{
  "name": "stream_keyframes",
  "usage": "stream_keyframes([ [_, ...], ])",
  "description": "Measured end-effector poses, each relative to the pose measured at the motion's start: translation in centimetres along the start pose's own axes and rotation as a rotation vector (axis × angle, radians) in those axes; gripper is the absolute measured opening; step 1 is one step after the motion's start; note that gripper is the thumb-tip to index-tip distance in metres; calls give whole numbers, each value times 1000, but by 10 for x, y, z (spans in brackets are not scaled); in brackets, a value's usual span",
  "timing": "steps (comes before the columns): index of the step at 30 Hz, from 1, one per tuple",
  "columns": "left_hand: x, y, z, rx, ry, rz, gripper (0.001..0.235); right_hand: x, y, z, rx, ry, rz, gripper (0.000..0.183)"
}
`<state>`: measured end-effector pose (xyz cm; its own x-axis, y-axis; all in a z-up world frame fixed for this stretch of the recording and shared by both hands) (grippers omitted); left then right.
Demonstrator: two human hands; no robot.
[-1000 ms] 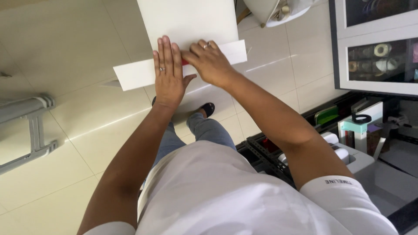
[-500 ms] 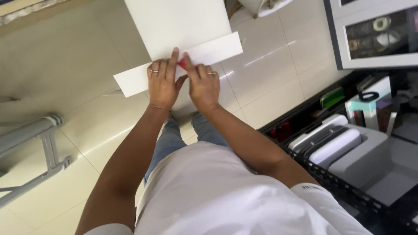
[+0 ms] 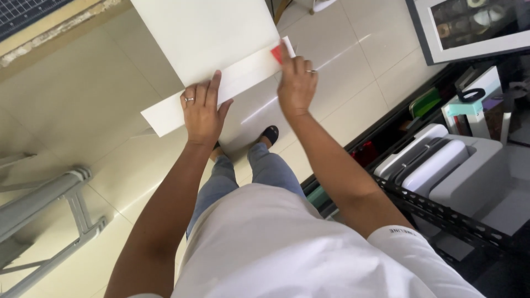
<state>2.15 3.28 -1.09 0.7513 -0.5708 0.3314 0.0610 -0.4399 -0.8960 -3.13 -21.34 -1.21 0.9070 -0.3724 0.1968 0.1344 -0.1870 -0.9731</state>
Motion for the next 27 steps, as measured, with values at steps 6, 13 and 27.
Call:
stream_keyframes([
  [6,4,-12,-7,-15,11,18,49,10,-18,-31,308,64,-161,84],
  [13,7,-9,-8,-42,18,15,44,3,-21,-3,14,-158,-138,88],
  [27,119,89,-63,-216,447,123,43,55,-30,-132,731,-270,816,63],
])
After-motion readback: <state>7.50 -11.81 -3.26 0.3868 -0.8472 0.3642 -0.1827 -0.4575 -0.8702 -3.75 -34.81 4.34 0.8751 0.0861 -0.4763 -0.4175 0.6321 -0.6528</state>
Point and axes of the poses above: each hand's wrist, its own x-axis towards the middle knuckle, its own y-axis out of the palm, z = x × y, the point moved 1 cm from there along x, towards the middle knuckle, and after that the axes turned 5 degrees about z, right-handed, at the moved point
